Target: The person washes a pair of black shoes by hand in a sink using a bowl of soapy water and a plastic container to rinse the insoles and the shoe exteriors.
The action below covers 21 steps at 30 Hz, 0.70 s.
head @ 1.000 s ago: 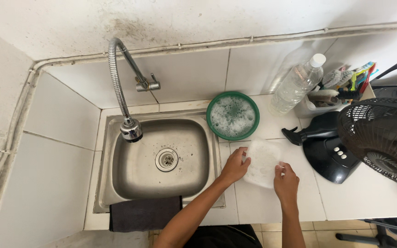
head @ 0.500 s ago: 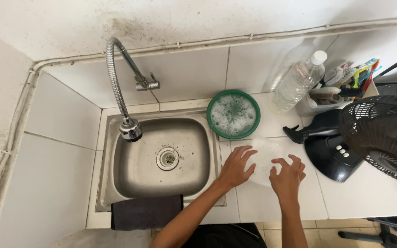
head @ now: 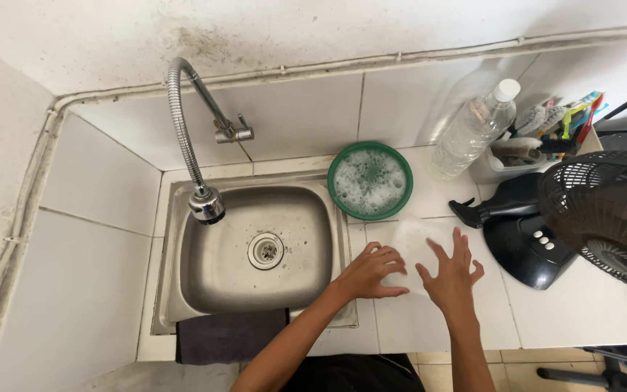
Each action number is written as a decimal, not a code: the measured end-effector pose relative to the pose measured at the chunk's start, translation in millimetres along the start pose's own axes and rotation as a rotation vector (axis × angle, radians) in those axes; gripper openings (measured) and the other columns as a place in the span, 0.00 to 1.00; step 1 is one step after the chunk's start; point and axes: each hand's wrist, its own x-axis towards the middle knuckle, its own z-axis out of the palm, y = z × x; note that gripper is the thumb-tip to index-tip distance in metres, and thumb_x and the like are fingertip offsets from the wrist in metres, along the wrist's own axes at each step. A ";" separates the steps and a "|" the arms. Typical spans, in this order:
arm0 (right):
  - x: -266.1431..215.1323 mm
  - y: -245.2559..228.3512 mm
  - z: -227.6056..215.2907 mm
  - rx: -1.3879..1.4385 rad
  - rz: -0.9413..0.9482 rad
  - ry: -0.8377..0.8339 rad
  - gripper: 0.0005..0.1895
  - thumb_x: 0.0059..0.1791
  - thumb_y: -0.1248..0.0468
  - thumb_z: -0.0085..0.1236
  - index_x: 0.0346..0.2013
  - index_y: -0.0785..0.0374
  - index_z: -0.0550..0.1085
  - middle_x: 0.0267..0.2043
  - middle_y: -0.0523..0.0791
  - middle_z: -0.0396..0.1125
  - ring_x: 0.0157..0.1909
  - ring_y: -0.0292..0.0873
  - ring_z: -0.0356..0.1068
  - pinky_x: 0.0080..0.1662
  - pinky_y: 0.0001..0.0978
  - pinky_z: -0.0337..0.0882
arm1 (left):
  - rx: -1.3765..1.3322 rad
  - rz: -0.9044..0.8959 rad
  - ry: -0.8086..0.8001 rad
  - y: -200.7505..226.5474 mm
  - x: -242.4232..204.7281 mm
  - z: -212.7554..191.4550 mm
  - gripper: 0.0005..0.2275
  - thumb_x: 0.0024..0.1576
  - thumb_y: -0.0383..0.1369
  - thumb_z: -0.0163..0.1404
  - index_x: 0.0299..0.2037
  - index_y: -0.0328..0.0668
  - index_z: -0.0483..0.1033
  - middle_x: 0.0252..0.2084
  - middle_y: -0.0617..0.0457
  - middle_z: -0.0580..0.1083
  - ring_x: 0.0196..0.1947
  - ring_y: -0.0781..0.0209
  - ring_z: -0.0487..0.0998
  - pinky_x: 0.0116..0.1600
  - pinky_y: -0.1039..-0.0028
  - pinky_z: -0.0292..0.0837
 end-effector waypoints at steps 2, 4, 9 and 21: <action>7.5 3.1 9.6 -0.047 0.015 -0.006 0.28 0.54 0.49 0.67 0.70 0.44 0.78 0.93 0.55 0.39 0.92 0.56 0.38 0.76 0.73 0.41 | 0.059 -0.072 -0.004 1.5 5.6 -1.3 0.18 0.66 0.51 0.56 0.58 0.52 0.80 0.61 0.52 0.78 0.71 0.54 0.74 0.74 0.53 0.63; 12.5 1.8 12.6 -0.095 0.029 -0.009 0.27 0.54 0.48 0.67 0.69 0.45 0.79 0.93 0.56 0.37 0.92 0.57 0.35 0.76 0.74 0.39 | 0.121 -0.143 -0.006 0.3 8.7 -1.8 0.19 0.70 0.49 0.51 0.67 0.53 0.76 0.71 0.50 0.75 0.78 0.52 0.69 0.76 0.50 0.59; 28.3 7.5 17.0 -0.061 0.040 -0.033 0.17 0.55 0.52 0.66 0.59 0.46 0.86 0.92 0.56 0.42 0.92 0.56 0.39 0.75 0.73 0.41 | 0.161 -0.258 -0.024 0.3 13.0 -4.2 0.23 0.75 0.48 0.42 0.79 0.57 0.65 0.79 0.51 0.67 0.82 0.52 0.60 0.79 0.50 0.54; 6.5 -17.5 -13.4 0.438 0.030 0.121 0.38 0.58 0.71 0.52 0.85 0.64 0.56 0.83 0.65 0.52 0.82 0.68 0.56 0.75 0.61 0.63 | 0.165 -0.493 0.135 -25.5 13.3 -28.7 0.27 0.77 0.45 0.37 0.84 0.45 0.56 0.84 0.42 0.58 0.86 0.46 0.51 0.84 0.46 0.43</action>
